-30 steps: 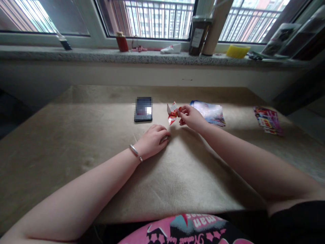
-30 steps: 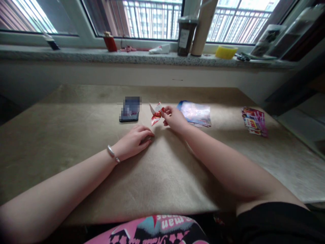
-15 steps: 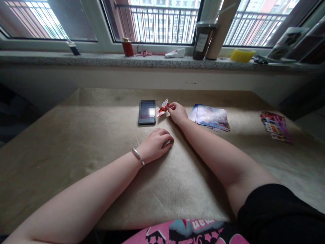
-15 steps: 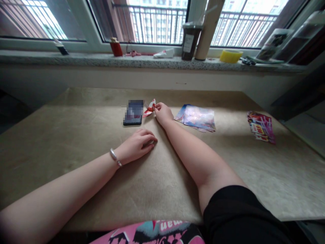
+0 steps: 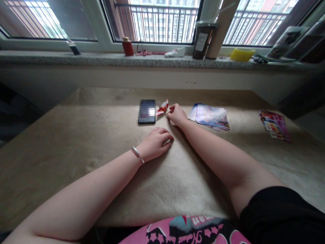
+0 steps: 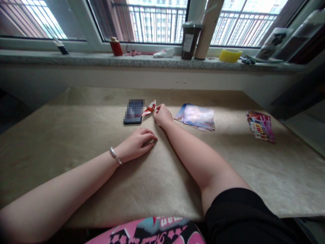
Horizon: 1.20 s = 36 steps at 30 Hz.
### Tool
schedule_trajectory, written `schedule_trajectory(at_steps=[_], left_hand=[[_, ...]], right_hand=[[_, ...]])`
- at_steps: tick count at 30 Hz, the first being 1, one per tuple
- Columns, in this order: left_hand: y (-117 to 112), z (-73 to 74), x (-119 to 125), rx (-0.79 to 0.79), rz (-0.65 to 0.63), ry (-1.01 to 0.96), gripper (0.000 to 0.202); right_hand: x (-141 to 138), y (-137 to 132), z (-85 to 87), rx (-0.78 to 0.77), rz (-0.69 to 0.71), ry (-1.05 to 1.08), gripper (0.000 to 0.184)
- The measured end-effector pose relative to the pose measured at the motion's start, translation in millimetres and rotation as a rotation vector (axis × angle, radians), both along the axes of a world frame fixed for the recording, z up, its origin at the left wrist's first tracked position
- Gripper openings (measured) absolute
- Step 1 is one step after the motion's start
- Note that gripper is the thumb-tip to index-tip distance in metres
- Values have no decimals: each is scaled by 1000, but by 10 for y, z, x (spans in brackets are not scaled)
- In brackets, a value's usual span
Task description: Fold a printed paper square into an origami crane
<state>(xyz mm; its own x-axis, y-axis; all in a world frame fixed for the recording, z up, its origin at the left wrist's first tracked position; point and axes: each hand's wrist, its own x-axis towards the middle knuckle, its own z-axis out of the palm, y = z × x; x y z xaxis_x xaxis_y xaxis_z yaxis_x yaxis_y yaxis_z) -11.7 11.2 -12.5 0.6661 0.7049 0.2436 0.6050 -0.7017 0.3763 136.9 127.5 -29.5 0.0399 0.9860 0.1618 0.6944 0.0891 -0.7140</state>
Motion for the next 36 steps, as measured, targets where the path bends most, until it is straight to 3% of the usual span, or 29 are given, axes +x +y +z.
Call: schedule_trajectory(at_steps=[9,12,15,24,27,29,32,36], left_hand=[[-18,24,-1,-5,3,13,20],[-24,27,-6,-3,-5,10,20],[-26,28,-4,-2,-3,12,21],[-37,58,12,-24,-3,14,21],[-36,51,13,-30,-2,15,21],[-31,40,14,-27,-2,13,21],[-23,24,13,-16,-12,13,21],[-21,23,11,-11,-21,18,21]], right_hand=[[306,-549,-7,64,155,51,23],[484,-804,4,136,321,-143,21],[666,-997,11,209,402,-231,21],[997,-1026,49,280,444,-369,18],[1083,-996,101,350,346,-511,21],[1159,-986,133,376,176,-602,24],[1279,-970,144,318,51,-727,36],[1376,-920,100,250,54,-764,43]])
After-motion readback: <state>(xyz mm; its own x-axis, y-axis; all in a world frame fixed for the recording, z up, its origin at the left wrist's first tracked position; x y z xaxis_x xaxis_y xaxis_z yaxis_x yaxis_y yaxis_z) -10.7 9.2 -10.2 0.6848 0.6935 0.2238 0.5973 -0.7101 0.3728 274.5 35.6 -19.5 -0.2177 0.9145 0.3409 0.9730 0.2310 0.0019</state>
